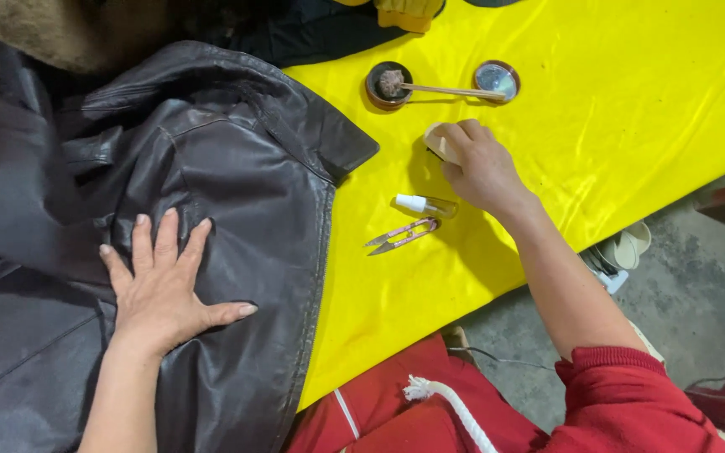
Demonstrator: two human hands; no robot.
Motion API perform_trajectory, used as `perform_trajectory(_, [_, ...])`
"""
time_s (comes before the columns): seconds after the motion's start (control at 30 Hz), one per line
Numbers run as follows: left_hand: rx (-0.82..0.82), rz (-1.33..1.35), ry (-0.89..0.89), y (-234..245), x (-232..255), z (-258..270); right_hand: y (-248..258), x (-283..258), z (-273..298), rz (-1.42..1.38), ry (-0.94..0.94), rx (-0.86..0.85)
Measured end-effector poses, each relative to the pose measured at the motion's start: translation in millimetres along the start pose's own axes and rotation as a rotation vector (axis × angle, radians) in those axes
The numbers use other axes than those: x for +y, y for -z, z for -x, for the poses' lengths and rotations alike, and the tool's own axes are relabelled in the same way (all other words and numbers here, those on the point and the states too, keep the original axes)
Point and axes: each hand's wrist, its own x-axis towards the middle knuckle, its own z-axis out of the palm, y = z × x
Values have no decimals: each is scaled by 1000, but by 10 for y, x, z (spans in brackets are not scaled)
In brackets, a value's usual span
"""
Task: The person cleans a black leather jacket laid on a yellow surface. They use a brush to scrub the leather, apply a liquid from a spray bottle, and use a hairdryer to dry the surface. The person also uses a small brush and a cloth to wipe and smooth the jacket.
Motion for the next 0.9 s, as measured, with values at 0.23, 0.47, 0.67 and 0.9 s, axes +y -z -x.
perform_trajectory(0.23, [131,-17,-55,-182,-81,-21,90,-122,144,78,1,-91])
perform_trajectory(0.47, [148,2,-45,-238,-106,-55,128,-203,141,-42,-67,-46])
perform_trajectory(0.67, [134,32,-47,-183,-92,-41,92,-95,110,-75,-111,-61])
perform_trajectory(0.9, [50,69,-26,-51,-36,-9,-21,-28,-35,-790,-245,57])
